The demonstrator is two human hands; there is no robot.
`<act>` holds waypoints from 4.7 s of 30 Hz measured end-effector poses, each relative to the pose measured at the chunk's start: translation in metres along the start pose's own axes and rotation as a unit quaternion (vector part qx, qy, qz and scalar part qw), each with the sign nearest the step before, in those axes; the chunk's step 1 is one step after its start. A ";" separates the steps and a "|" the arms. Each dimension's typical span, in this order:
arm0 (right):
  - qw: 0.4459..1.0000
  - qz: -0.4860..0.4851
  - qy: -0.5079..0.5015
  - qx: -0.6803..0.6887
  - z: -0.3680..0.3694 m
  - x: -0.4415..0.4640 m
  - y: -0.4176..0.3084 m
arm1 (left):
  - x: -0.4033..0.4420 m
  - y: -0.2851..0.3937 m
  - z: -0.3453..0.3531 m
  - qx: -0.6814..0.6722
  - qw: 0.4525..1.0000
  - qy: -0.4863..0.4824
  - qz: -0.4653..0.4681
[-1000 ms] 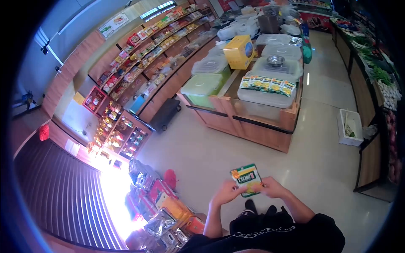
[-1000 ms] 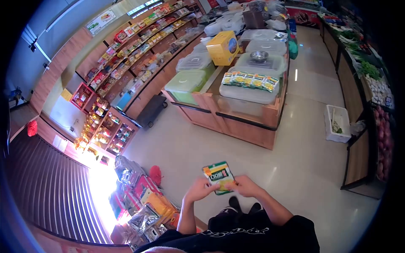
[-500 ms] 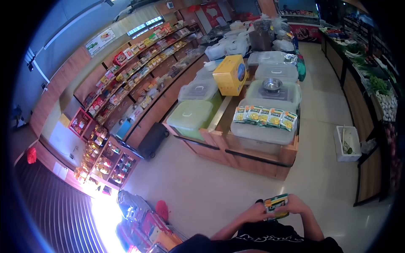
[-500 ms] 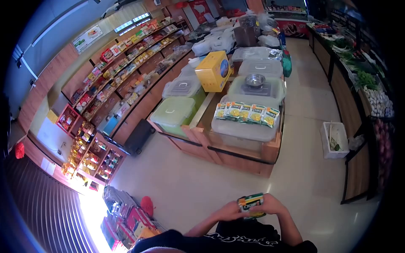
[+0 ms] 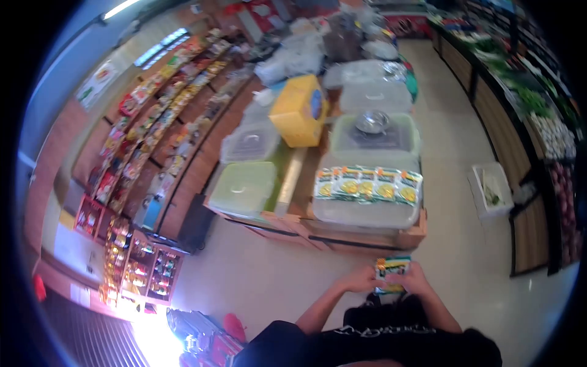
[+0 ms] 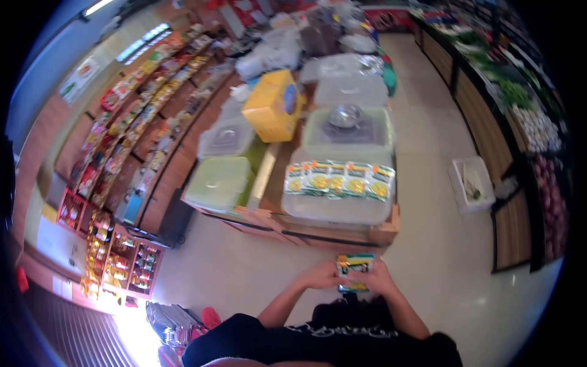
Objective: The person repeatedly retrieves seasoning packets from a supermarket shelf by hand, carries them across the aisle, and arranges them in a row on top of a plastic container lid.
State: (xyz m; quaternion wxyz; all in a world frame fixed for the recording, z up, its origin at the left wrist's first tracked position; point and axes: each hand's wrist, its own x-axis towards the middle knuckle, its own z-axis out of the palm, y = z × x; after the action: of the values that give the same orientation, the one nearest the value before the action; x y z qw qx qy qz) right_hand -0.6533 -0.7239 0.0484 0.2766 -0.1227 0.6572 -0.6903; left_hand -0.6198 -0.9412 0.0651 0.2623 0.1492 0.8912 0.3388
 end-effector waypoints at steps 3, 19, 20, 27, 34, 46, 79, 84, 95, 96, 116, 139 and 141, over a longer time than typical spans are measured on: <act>0.995 0.026 -0.054 -0.081 -0.013 0.028 0.006 | 0.015 -0.028 0.022 -0.073 0.991 0.088 0.066; 0.998 -0.048 0.011 -0.025 -0.110 0.225 0.010 | 0.174 -0.048 -0.077 -0.283 0.918 0.250 -0.120; 0.999 -0.029 0.028 -0.030 -0.117 0.230 0.012 | 0.182 -0.049 -0.078 -0.270 0.916 0.261 -0.142; 0.991 -0.013 0.092 -0.095 -0.109 0.279 0.033 | 0.216 -0.082 -0.096 -0.144 0.899 0.370 -0.187; 0.978 0.003 0.163 -0.132 -0.070 0.326 0.022 | 0.219 -0.112 -0.153 -0.035 0.911 0.366 -0.189; 0.943 0.017 0.306 -0.127 -0.015 0.356 0.044 | 0.228 -0.173 -0.170 0.104 0.929 0.320 -0.155; 0.540 -0.121 0.785 0.279 0.070 -0.392 0.111 | 0.015 0.232 0.309 -0.134 0.806 -0.565 0.113; 0.388 -0.154 0.856 0.306 0.116 -0.458 0.151 | -0.025 0.270 0.397 -0.015 0.741 -0.660 0.124; 0.165 -0.042 0.943 0.285 0.122 -0.655 0.239 | -0.114 0.376 0.622 0.097 0.655 -0.718 0.213; 0.160 -0.019 0.946 0.281 0.118 -0.680 0.243 | -0.123 0.389 0.646 0.069 0.658 -0.711 0.240; 0.058 0.091 0.984 0.141 0.114 -1.069 0.283 | -0.289 0.660 0.951 0.048 0.543 -0.579 0.606; 0.029 -0.108 0.993 0.035 0.065 -1.564 0.363 | -0.519 0.885 1.333 -0.217 0.582 -0.718 0.314; 0.022 -0.093 0.994 0.052 0.063 -1.597 0.371 | -0.541 0.901 1.354 -0.225 0.585 -0.726 0.282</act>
State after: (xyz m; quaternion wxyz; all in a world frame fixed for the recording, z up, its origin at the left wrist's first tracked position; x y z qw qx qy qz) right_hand 0.7663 0.0971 0.0028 -0.7053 0.6363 0.2425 -0.1970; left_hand 0.6714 0.1846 0.0211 0.7390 0.5253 0.2129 0.3642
